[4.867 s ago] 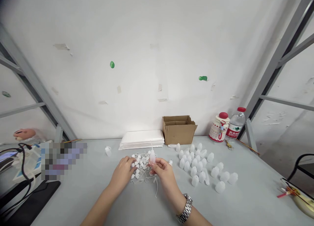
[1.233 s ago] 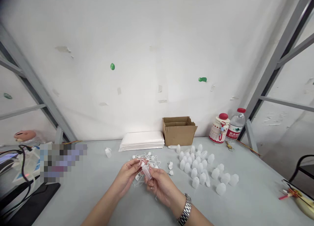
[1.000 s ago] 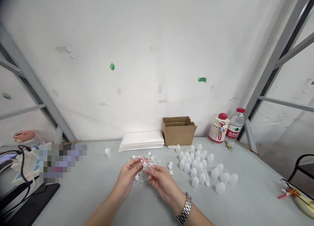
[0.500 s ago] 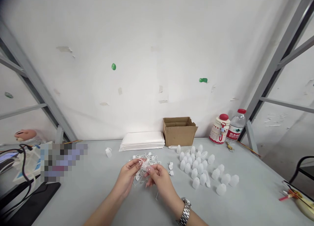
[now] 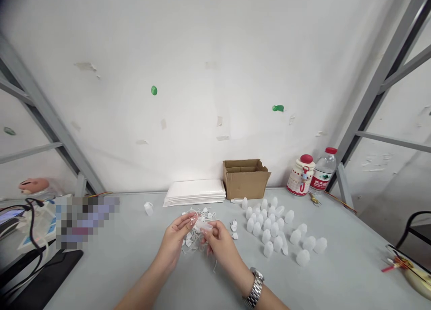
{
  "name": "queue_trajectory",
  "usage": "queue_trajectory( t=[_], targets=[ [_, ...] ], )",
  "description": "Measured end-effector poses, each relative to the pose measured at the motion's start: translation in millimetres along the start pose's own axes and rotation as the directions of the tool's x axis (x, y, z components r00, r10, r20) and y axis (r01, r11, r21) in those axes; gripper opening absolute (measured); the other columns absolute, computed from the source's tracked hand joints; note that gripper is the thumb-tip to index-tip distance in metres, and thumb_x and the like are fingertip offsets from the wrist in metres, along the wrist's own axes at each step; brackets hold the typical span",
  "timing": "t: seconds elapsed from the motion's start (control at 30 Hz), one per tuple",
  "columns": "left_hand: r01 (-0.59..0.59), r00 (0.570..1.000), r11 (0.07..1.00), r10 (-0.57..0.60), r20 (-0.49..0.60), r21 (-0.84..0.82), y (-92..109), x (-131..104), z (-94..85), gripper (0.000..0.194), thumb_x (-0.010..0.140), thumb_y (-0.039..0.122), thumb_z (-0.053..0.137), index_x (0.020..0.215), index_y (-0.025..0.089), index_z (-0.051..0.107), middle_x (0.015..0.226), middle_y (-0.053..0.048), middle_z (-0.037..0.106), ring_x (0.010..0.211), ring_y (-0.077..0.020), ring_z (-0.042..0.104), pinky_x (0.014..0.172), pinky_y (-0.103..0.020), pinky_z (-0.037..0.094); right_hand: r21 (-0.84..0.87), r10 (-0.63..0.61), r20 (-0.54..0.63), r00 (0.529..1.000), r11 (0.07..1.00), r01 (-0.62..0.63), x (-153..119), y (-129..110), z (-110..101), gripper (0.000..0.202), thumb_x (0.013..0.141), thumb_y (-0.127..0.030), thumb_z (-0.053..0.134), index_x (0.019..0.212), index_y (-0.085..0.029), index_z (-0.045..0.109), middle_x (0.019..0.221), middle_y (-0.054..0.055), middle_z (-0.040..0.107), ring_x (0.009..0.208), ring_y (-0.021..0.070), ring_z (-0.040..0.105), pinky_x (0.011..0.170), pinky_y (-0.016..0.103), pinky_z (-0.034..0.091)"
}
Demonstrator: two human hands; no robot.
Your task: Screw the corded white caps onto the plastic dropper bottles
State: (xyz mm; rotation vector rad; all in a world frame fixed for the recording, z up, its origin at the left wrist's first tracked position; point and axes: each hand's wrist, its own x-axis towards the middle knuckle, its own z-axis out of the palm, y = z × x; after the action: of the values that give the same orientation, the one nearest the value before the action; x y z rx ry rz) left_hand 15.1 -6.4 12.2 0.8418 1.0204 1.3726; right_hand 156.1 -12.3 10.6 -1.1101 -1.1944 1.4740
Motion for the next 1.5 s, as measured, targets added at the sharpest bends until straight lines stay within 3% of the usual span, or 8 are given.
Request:
queue_trajectory(
  t=[0.3,0.43,0.67,0.9,1.03,1.13,1.23,1.5],
  targets=[
    [0.002,0.998,0.999,0.002,0.068,-0.05,5.8,-1.0,2.3,0.031,0.057,0.03,0.078,0.084,0.016,0.069,0.092,-0.009,0.073,0.095,-0.0231,0.062,0.088,-0.034,0.043,0.127,0.157,0.231,0.96,0.974,-0.19,-5.8,-1.0,-1.9,0.058,0.075,-0.068,0.041,0.057,-0.015,0.055,0.033,-0.003,0.048,0.027,0.0049,0.031,0.034,0.021,0.015],
    [-0.006,0.999,0.998,0.009,0.046,-0.064,5.2,-1.8,2.1,0.03,0.056,0.029,0.078,0.082,0.015,0.069,0.088,-0.009,0.073,0.091,-0.0225,0.064,0.086,-0.033,0.044,0.142,0.111,0.157,0.981,0.981,-0.133,-4.8,-1.9,-1.5,0.051,0.072,-0.066,0.049,0.061,-0.017,0.052,0.038,-0.004,0.05,0.031,0.0047,0.031,0.037,0.021,0.017],
    [0.003,1.0,1.0,-0.003,0.017,0.006,5.8,-0.9,-0.5,0.028,0.057,0.032,0.078,0.078,0.016,0.068,0.087,-0.009,0.073,0.09,-0.0218,0.064,0.083,-0.031,0.044,-0.051,0.004,0.001,1.0,0.999,-0.004,0.3,-1.3,-2.7,0.05,0.051,-0.061,0.07,0.07,-0.019,0.052,0.047,-0.006,0.054,0.035,0.0075,0.039,0.038,0.022,0.027],
    [-0.005,0.994,0.999,0.002,0.11,0.034,12.6,-1.3,0.3,0.029,0.057,0.031,0.077,0.081,0.017,0.068,0.091,-0.009,0.073,0.091,-0.0219,0.063,0.083,-0.031,0.044,0.085,0.142,0.142,0.98,0.984,-0.155,-4.8,0.1,-1.2,0.055,0.077,-0.066,0.039,0.059,-0.016,0.053,0.036,-0.005,0.047,0.028,0.0057,0.03,0.034,0.021,0.018],
    [0.022,0.995,0.997,-0.028,0.099,0.07,12.9,-0.7,1.2,0.04,0.061,0.042,0.073,0.09,0.017,0.067,0.093,-0.009,0.071,0.089,-0.0225,0.063,0.083,-0.032,0.044,-0.047,-0.031,0.06,0.998,0.998,0.034,-3.6,0.1,-2.2,0.05,0.073,-0.067,0.047,0.064,-0.018,0.051,0.045,-0.004,0.051,0.035,0.0088,0.04,0.038,0.022,0.028],
    [0.001,0.995,0.976,-0.024,0.101,0.217,13.2,0.5,1.6,0.042,0.061,0.056,0.067,0.072,0.016,0.067,0.073,-0.006,0.069,0.074,-0.0211,0.062,0.075,-0.032,0.044,-0.156,-0.177,-0.021,0.984,0.973,0.171,-2.0,2.0,-4.2,0.045,0.076,-0.062,0.048,0.066,-0.019,0.049,0.053,-0.004,0.051,0.043,0.0103,0.045,0.046,0.024,0.036],
    [-0.096,0.986,0.933,0.04,0.164,0.348,14.9,-0.6,3.0,0.042,0.063,0.058,0.063,0.055,0.017,0.061,0.058,-0.001,0.061,0.065,-0.0182,0.056,0.068,-0.029,0.041,-0.186,-0.199,-0.039,0.979,0.964,0.189,-1.7,3.4,-5.6,0.043,0.079,-0.061,0.046,0.069,-0.019,0.05,0.056,-0.003,0.051,0.047,0.0112,0.045,0.048,0.025,0.037],
    [-0.171,0.974,0.922,0.107,0.198,0.346,12.3,-0.8,3.5,0.031,0.063,0.048,0.068,0.062,0.018,0.06,0.061,0.001,0.056,0.063,-0.0155,0.05,0.062,-0.024,0.038,-0.175,-0.185,-0.024,0.982,0.968,0.178,-2.7,6.2,-4.6,0.042,0.079,-0.062,0.045,0.073,-0.02,0.052,0.059,-0.002,0.051,0.049,0.0133,0.045,0.048,0.027,0.039]
  ],
)
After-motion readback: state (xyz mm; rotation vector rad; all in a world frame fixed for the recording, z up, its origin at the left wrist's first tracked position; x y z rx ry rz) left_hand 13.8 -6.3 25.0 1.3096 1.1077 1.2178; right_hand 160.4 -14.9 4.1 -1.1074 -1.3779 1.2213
